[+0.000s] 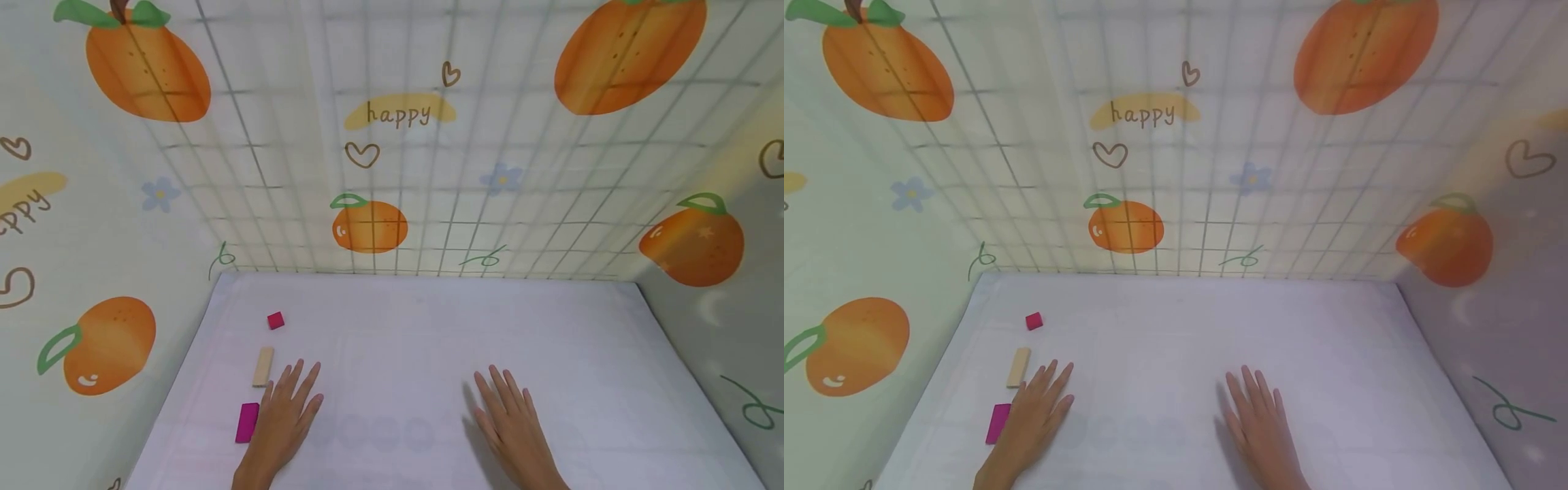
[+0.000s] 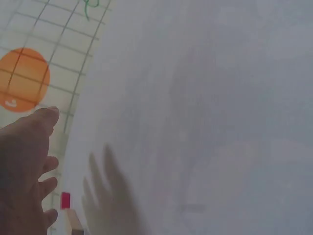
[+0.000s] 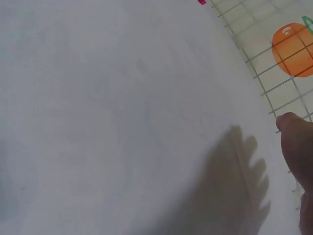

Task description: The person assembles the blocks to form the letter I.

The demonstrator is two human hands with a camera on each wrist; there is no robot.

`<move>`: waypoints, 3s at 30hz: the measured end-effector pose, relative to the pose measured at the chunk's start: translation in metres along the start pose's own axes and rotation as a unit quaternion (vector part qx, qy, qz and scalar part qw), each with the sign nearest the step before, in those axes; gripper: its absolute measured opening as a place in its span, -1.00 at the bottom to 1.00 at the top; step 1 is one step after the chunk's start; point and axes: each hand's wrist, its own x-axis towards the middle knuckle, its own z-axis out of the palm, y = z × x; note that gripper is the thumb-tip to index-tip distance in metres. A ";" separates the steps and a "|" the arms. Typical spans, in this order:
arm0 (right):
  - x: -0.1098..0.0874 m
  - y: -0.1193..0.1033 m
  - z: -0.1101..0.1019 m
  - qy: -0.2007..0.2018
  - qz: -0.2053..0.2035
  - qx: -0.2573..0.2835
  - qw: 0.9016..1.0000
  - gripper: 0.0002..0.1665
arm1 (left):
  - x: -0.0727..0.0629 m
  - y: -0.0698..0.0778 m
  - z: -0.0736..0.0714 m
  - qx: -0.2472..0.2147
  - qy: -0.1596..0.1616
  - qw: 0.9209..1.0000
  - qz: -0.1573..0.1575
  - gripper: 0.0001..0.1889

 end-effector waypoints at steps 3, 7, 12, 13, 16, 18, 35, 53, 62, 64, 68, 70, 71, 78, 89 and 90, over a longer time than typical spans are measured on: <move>-0.001 0.001 0.000 0.002 -0.001 0.006 1.000 -0.30 | -0.002 -0.008 -0.002 -0.009 0.007 1.000 -0.019 -0.38; -0.001 0.002 0.000 0.006 -0.001 0.009 1.000 -0.30 | -0.007 -0.020 -0.003 -0.007 0.017 0.999 -0.050 -0.41; -0.002 0.004 0.001 0.010 0.002 0.005 1.000 -0.30 | -0.014 -0.035 -0.008 0.001 0.038 0.996 -0.083 -0.49; -0.002 0.004 0.001 0.011 0.004 0.004 1.000 -0.30 | -0.016 -0.038 -0.009 -0.001 0.043 0.995 -0.090 -0.51; -0.003 0.005 0.002 0.012 0.007 0.002 1.000 -0.31 | -0.020 -0.046 -0.013 -0.009 0.056 0.993 -0.104 -0.56; -0.003 0.006 0.002 0.013 0.007 0.002 1.000 -0.31 | -0.024 -0.051 -0.016 -0.014 0.065 0.992 -0.106 -0.60; -0.002 0.004 -0.003 0.008 0.016 0.007 1.000 -0.35 | -0.040 -0.071 -0.035 -0.052 -0.054 0.981 -0.180 -0.48; -0.002 0.005 -0.005 0.007 0.016 0.009 1.000 -0.33 | -0.051 -0.087 -0.041 -0.051 -0.121 0.972 -0.192 -0.21; -0.003 0.006 -0.003 0.006 0.018 0.011 1.000 -0.30 | -0.053 -0.085 -0.045 -0.054 -0.098 0.981 -0.161 -0.30; -0.003 0.007 -0.003 0.007 0.018 0.011 1.000 -0.31 | -0.053 -0.082 -0.047 -0.055 -0.102 0.979 -0.169 -0.30; -0.003 0.007 -0.003 0.011 0.016 0.009 1.000 -0.31 | -0.049 -0.077 -0.049 -0.051 -0.109 0.976 -0.179 -0.29; -0.003 0.006 -0.003 0.012 0.017 0.009 1.000 -0.31 | -0.048 -0.075 -0.048 -0.052 -0.109 0.976 -0.182 -0.30; -0.003 0.006 -0.003 0.013 0.017 0.009 1.000 -0.31 | -0.048 -0.075 -0.047 -0.051 -0.109 0.976 -0.182 -0.30; -0.004 0.007 0.000 0.015 0.017 0.015 1.000 -0.31 | -0.045 -0.076 -0.039 -0.051 -0.090 0.982 -0.156 -0.33; -0.003 0.006 0.002 0.023 0.011 0.020 0.999 -0.33 | -0.038 -0.049 -0.031 -0.058 -0.057 0.989 -0.121 -0.39; -0.003 0.006 0.002 0.023 0.011 0.020 0.999 -0.33 | -0.037 -0.046 -0.030 -0.059 -0.058 0.990 -0.118 -0.39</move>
